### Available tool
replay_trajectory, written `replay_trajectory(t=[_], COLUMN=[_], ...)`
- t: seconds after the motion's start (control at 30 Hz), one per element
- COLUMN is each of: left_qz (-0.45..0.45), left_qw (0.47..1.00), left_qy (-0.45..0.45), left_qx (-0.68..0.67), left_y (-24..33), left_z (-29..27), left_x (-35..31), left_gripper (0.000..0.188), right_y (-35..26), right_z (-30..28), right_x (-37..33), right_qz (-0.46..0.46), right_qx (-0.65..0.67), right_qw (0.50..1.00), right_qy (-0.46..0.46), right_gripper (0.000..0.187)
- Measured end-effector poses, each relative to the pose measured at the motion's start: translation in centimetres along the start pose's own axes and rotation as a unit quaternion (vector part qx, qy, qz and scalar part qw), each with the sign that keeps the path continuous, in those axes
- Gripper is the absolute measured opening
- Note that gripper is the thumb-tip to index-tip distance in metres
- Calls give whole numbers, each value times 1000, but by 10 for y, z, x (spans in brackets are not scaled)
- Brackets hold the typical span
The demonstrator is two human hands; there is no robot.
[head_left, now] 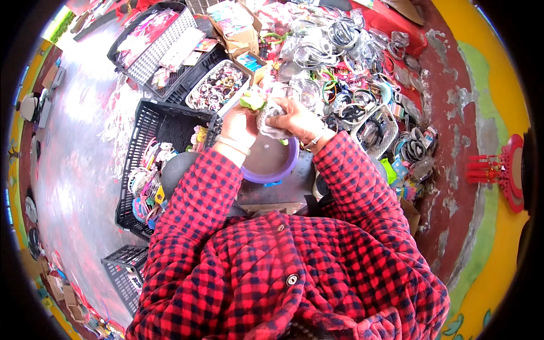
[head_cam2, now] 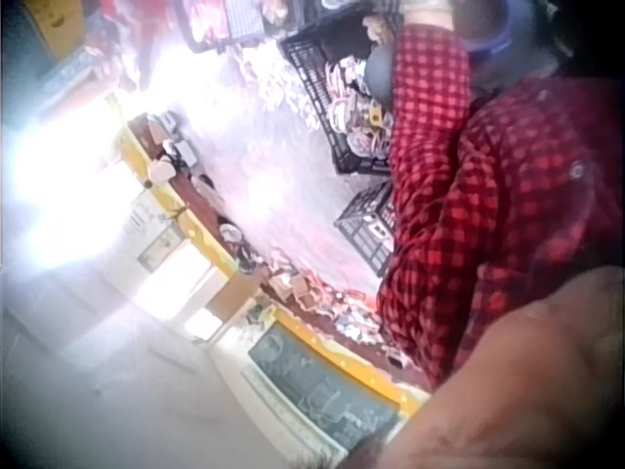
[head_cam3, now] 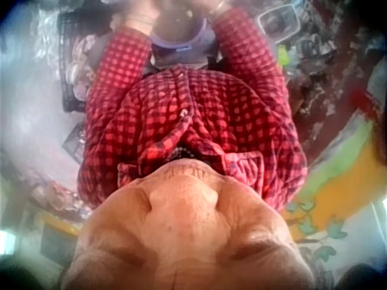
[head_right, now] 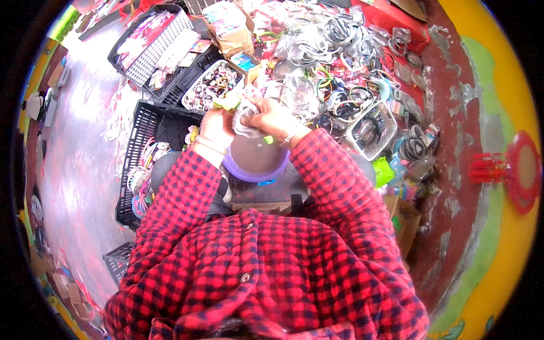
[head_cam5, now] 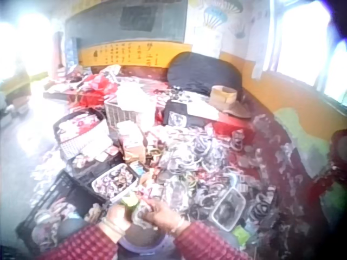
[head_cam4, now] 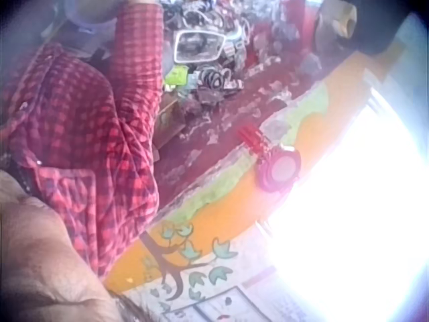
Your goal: The person sits on the floor and cleans various small items, including a white plastic piece and a green plastic ring, using a grey cloth. They wipe each item thoroughly over a purple bowl and place the cleaned items into a black crate.
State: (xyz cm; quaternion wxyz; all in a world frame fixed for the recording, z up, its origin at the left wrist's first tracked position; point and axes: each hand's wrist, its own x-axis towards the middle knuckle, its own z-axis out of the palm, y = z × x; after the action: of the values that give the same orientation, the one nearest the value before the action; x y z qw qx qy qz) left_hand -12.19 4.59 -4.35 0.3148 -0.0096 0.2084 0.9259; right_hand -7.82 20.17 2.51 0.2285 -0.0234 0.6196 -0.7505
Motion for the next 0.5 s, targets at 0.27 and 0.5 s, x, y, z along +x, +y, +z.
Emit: replay_trajectory(t=[0.27,0.5], left_qz=[44,40], left_qw=[990,992], left_qy=[134,119], left_qx=[23,13], left_y=[-13,11], left_z=[7,5], left_x=[-1,0], left_gripper=[28,13], right_y=[12,2], right_z=[1,0], right_x=[6,0], right_qz=[26,24], right_qx=[79,86], right_qw=[993,995], right_qy=[88,-35], right_gripper=[18,33])
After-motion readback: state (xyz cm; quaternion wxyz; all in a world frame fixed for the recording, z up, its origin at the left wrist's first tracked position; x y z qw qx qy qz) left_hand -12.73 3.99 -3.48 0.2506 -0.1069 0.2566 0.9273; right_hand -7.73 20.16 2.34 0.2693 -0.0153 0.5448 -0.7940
